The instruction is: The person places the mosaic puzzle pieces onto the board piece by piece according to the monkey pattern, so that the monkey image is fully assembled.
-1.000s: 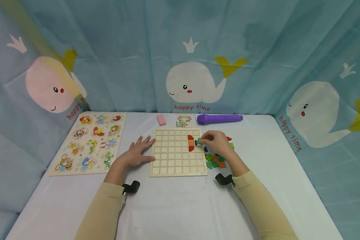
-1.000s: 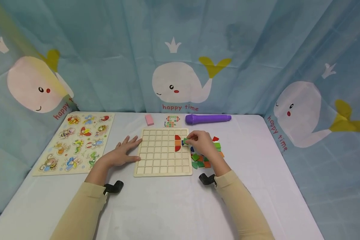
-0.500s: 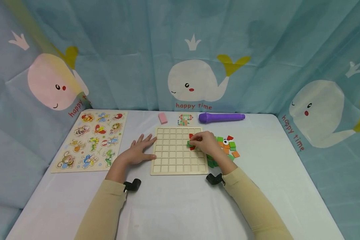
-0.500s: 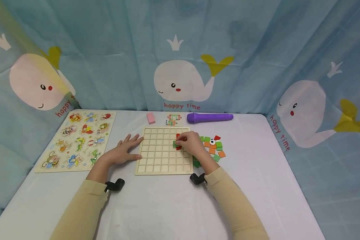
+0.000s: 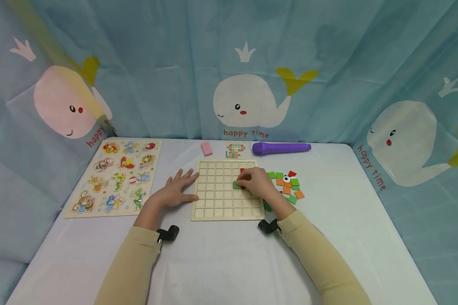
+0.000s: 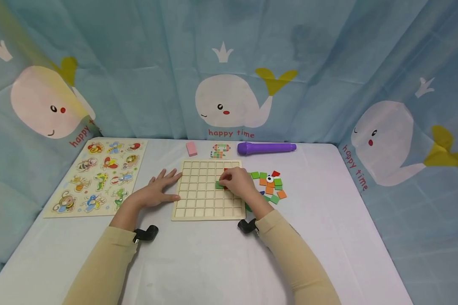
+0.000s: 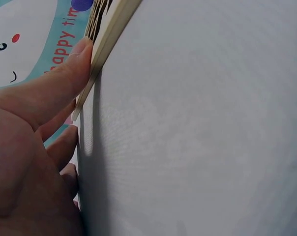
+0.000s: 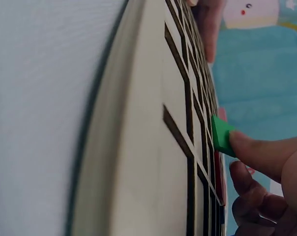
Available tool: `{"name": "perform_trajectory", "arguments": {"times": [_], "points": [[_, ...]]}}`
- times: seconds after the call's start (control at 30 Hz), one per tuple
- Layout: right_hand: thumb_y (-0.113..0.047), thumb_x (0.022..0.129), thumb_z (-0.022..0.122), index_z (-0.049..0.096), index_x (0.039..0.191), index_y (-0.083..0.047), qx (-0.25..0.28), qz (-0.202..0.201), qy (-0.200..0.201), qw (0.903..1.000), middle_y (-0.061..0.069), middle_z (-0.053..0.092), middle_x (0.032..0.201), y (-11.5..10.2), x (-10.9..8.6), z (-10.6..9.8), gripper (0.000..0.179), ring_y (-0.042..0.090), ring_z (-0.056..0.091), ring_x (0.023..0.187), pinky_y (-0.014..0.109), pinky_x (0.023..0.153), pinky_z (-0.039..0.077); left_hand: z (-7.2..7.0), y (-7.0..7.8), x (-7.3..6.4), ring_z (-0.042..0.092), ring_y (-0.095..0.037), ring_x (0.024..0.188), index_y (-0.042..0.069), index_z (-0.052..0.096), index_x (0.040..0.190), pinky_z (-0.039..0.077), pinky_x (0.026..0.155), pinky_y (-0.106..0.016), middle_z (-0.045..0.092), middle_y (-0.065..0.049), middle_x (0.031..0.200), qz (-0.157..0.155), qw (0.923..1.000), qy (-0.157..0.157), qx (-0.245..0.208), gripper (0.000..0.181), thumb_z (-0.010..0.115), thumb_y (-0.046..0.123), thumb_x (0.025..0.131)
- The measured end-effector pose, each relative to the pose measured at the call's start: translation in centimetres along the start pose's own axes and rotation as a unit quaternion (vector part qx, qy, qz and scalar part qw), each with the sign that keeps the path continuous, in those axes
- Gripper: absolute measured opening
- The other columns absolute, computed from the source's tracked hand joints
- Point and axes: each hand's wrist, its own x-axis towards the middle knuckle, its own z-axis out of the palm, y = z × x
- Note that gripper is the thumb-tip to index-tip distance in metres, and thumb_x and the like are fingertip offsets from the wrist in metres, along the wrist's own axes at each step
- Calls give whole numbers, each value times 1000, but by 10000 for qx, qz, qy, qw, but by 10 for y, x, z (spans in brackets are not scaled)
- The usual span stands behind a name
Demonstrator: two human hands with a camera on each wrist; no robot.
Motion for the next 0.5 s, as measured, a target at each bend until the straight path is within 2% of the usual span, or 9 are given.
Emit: {"name": "perform_trajectory", "arguments": {"times": [0.2, 0.3, 0.5], "points": [[-29, 90, 78, 77, 88, -22, -422, -143, -207, 9988, -7, 66, 78, -4, 1, 1, 8, 14, 57, 70, 30, 65, 48, 0, -1, 0, -14, -38, 156, 21, 24, 162, -10, 122, -63, 7, -10, 171, -50, 10000, -23, -6, 91, 72, 47, 90], [-30, 90, 78, 78, 89, -21, -417, -156, -189, 9988, -6, 66, 80, -5, 1, 1, 9, 14, 57, 71, 31, 65, 47, 0, 0, 0, -13, -37, 156, 21, 24, 162, -10, 122, -63, 7, -10, 171, -61, 10000, -36, -23, 91, 73, 47, 90], [-29, 91, 77, 76, 101, -19, -147, 4, 55, 9999, -6, 68, 86, -1, -5, -4, 14, 13, 59, 76, 31, 69, 50, -1, 1, -1, -13, -38, 156, 20, 25, 162, -9, 122, -64, 7, -10, 171, 32, 10000, -31, -70, 90, 73, 45, 90]]}}
